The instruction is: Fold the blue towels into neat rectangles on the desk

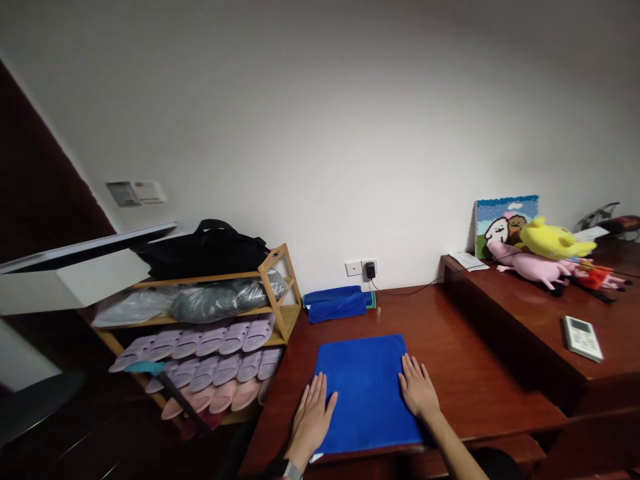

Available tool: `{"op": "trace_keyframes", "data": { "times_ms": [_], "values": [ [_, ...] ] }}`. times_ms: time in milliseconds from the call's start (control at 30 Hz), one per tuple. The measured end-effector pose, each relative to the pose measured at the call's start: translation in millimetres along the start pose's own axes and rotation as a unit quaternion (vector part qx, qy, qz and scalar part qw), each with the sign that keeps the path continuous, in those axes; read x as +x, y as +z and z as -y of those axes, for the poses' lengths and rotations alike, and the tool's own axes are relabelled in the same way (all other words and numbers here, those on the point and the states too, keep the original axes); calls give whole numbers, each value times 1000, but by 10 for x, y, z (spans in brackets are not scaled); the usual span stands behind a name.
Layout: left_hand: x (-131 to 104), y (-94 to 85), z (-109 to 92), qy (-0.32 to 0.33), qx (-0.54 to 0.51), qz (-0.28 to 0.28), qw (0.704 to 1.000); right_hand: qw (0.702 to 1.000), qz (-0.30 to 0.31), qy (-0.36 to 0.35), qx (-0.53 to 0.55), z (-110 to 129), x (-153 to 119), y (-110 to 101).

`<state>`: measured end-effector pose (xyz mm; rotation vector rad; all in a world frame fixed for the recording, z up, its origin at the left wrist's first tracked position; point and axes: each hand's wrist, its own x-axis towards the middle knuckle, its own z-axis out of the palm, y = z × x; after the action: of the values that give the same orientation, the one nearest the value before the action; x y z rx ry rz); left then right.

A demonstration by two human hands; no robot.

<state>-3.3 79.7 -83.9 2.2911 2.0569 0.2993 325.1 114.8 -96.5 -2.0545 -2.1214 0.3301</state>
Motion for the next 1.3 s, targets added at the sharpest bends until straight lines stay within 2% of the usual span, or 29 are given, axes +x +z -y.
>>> {"op": "trace_keyframes", "data": {
  "times_ms": [100, 200, 267, 333, 367, 400, 467, 533, 700, 800, 900, 1100, 1300],
  "values": [
    [191, -5, -410, 61, -22, -7, 998, 1000, -8, -3, 6, -42, 5, 72],
    [408, 105, -1026, 163, -59, 15, 985, 1000, -9, -9, 2, -69, 8, 84],
    [515, 220, -1381, 200, -86, 38, 975, 1000, -4, -16, -4, -79, 10, 73],
    [576, 326, -1572, 207, -101, 57, 972, 1000, 2, -22, -10, -79, 9, 58],
    [592, 365, -1589, 204, -103, 60, 972, 1000, 4, -22, -11, -75, 7, 51],
    [599, 392, -1553, 200, -102, 58, 973, 1000, 6, -19, -12, -69, 4, 45],
    [599, 399, -1340, 182, -90, 45, 978, 1000, 6, -9, -9, -53, -3, 35],
    [587, 346, -988, 145, -68, 34, 986, 1000, 4, -1, -7, -38, -10, 27],
    [536, 129, 39, 34, -23, 34, 999, 1000, 5, 2, -6, -31, -15, 25],
    [493, 96, 440, 13, -17, 18, 1000, 1000, 4, 2, -8, -48, -10, 54],
    [463, 131, 574, 14, -24, 6, 1000, 1000, 3, 6, -16, -68, 20, 89],
    [452, 111, 528, 14, -34, 6, 999, 1000, -4, 21, -5, -18, 287, -23],
    [429, 34, 508, 10, -41, 14, 999, 999, 27, 16, 4, 58, 683, -160]
  ]
}}
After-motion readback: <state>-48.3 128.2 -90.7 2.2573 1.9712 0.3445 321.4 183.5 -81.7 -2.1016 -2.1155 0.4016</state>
